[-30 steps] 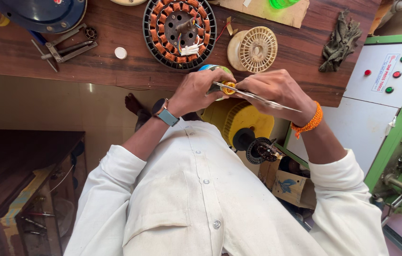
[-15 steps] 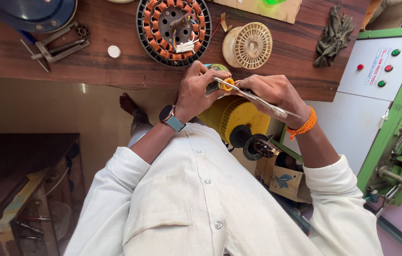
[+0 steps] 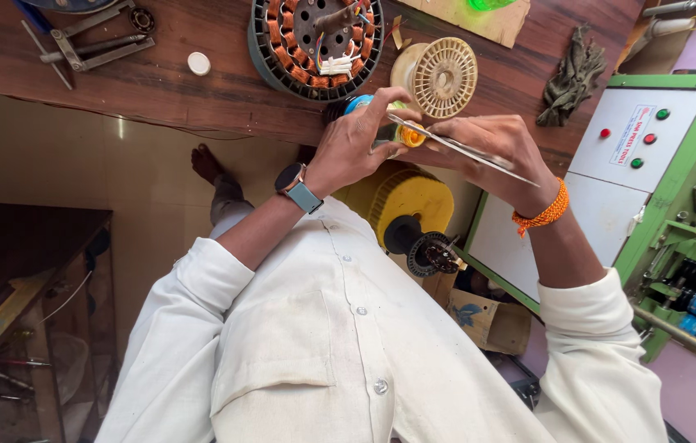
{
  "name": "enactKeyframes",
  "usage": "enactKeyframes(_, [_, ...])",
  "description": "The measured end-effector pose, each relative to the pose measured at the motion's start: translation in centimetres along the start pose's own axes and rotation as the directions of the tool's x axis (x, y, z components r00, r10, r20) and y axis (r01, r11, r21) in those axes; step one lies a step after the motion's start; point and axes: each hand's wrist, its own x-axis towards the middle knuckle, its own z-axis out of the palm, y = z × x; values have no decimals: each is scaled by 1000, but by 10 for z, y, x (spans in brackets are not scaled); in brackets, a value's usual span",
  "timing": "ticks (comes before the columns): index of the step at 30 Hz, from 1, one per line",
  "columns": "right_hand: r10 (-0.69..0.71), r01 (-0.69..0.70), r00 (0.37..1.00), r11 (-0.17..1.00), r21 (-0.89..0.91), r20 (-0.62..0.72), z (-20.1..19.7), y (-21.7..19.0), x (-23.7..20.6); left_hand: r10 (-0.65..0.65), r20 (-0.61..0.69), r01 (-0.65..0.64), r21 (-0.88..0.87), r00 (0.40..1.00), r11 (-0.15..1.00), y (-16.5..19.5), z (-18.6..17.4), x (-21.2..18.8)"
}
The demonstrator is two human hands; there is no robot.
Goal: The person cuts an item with scissors over a small container, then pours liquid from a plastic bottle onto the copper winding of an electric motor stator, repeating the pouring on different spots and rotating the stator to reach other areas.
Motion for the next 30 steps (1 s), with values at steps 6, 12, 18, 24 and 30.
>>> enactKeyframes(6, [95,-95,995,995,2,-5,6,7,-15,44,-97,-34,110,994,993,12,9,-10])
enactKeyframes(12, [221,-190,965,959,211,-138,26,8,-28,46,-159,-22,150,986,988,12,9,-21])
enactKeyframes(18, [271,-143,904,920,365,-331,58,-14,-25,22,-269,11,120,963,993,3,14,-31])
enactKeyframes(24, [294,-245,903,951,187,-314,56,-29,-19,-9,-316,47,114,949,992,-2,31,-19])
enactKeyframes(30, [341,-236,883,917,322,-323,57,-27,-17,248,-10,-237,256,969,937,-3,3,-10])
